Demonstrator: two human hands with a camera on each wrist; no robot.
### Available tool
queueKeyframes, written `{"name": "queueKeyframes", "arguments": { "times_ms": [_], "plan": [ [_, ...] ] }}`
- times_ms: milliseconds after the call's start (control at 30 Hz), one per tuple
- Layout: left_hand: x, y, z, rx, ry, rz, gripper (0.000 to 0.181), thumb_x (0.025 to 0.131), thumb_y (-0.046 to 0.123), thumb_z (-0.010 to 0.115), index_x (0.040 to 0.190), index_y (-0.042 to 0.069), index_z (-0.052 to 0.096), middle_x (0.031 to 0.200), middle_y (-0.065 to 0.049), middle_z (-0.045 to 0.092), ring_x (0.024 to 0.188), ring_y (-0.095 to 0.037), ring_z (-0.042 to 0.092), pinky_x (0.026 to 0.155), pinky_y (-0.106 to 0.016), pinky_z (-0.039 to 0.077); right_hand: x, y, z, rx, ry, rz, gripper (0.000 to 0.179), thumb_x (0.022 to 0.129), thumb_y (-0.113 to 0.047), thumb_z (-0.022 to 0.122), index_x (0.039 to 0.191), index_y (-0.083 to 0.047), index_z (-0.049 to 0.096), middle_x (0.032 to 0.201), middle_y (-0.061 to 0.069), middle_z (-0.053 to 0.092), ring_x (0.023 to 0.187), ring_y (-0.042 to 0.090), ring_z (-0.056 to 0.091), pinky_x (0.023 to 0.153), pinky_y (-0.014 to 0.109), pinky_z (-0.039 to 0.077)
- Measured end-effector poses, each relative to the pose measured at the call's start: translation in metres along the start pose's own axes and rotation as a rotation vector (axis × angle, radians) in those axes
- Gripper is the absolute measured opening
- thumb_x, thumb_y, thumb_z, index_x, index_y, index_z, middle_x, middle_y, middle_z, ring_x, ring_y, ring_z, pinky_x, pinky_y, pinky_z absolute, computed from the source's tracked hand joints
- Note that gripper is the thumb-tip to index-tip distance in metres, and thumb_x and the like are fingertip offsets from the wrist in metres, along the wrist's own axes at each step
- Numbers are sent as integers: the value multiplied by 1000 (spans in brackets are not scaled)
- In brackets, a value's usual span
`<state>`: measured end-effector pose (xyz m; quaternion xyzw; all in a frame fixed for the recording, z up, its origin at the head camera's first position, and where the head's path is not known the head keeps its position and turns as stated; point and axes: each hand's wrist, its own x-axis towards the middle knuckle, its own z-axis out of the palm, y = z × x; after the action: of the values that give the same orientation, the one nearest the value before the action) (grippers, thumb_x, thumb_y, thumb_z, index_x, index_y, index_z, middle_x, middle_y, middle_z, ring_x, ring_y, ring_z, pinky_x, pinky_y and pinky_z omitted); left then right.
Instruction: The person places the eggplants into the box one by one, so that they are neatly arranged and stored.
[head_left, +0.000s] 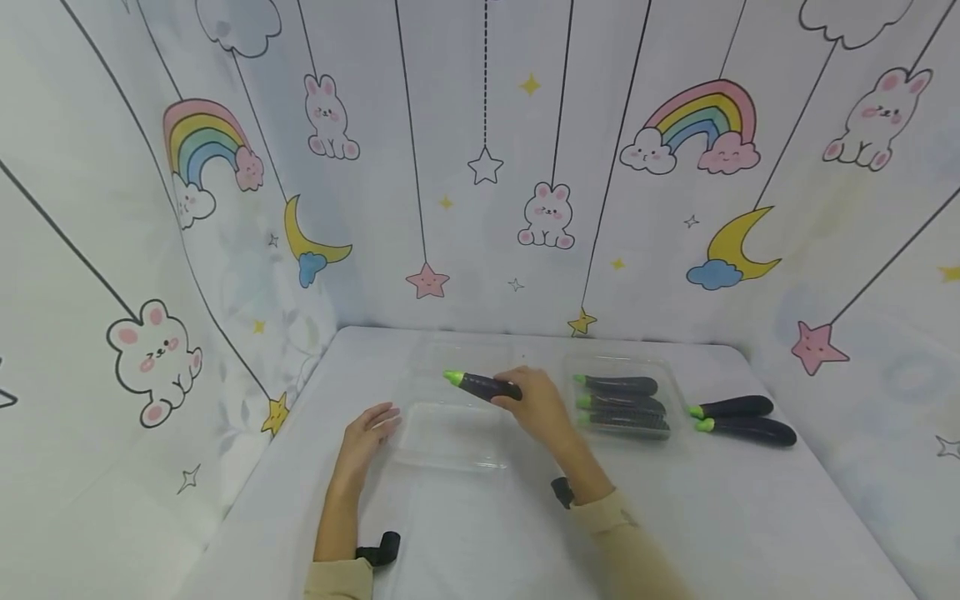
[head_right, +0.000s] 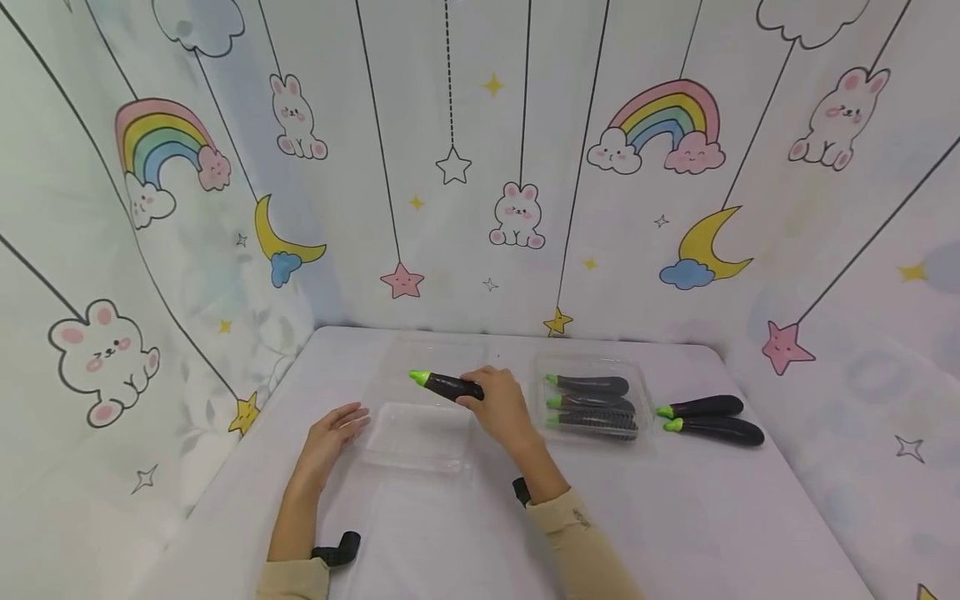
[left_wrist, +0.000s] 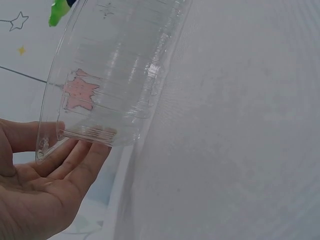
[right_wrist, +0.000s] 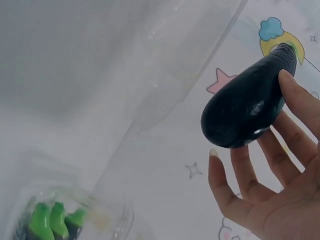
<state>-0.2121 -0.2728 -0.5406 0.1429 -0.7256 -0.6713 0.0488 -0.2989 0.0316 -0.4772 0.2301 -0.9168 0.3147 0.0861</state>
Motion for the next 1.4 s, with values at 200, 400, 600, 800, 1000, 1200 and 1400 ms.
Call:
{"name": "queueKeyframes", "arguments": {
  "times_ms": [200, 400, 600, 800, 1000, 1200, 1400],
  "plan": [
    [-1, 0, 1, 21, 2, -3, 54, 104, 16, 63, 153, -1, 47, 151, -24, 54, 142, -39, 49, 117, -54, 37, 6, -4, 13, 19, 9, -12, 39, 89, -31, 83, 124, -16, 76, 125, 5, 72, 113, 27, 63, 98, 47, 51],
    [-3, -2, 1, 61, 27, -16, 51, 103, 16, 64, 149, 1, 52, 145, -22, 60, 134, -36, 56, 107, -42, 47, 10, -6, 31, 18, 2, -23, 38, 88, -30, 84, 123, -16, 77, 123, 3, 73, 113, 26, 63, 99, 44, 51],
    [-5, 0, 0, 69, 33, -15, 49, 101, 17, 67, 145, 0, 55, 143, -21, 61, 130, -34, 59, 100, -36, 49, 13, -11, 44, -1, 9, -68, 39, 86, -29, 86, 121, -14, 77, 121, 4, 74, 109, 26, 63, 94, 44, 51],
    [-3, 1, -1, 72, 40, -10, 46, 100, 16, 67, 142, -1, 57, 142, -22, 61, 127, -35, 60, 104, -44, 48, 14, -13, 58, -75, 7, -86, 38, 86, -29, 87, 120, -16, 78, 119, 2, 75, 104, 23, 62, 91, 41, 50],
    [-2, -1, 0, 76, 42, -24, 46, 100, 19, 68, 141, 1, 58, 141, -20, 62, 126, -34, 60, 102, -42, 48, 14, -5, 70, -126, -2, -61, 40, 83, -30, 88, 120, -18, 78, 121, 0, 75, 106, 22, 62, 94, 41, 49],
    [-2, -2, 2, 63, 39, -11, 46, 99, 17, 69, 140, 0, 59, 140, -20, 63, 126, -33, 60, 102, -40, 49, 16, 2, 73, -133, 1, -62, 40, 81, -28, 89, 118, -18, 78, 120, 1, 76, 107, 23, 63, 96, 44, 49],
    [-1, -3, 2, 63, 29, -5, 45, 99, 18, 70, 139, 1, 59, 139, -19, 64, 124, -32, 62, 101, -40, 49, 16, 5, 75, -156, 11, -65, 40, 79, -27, 91, 117, -19, 79, 119, 0, 77, 108, 23, 65, 99, 44, 49]
  ]
}}
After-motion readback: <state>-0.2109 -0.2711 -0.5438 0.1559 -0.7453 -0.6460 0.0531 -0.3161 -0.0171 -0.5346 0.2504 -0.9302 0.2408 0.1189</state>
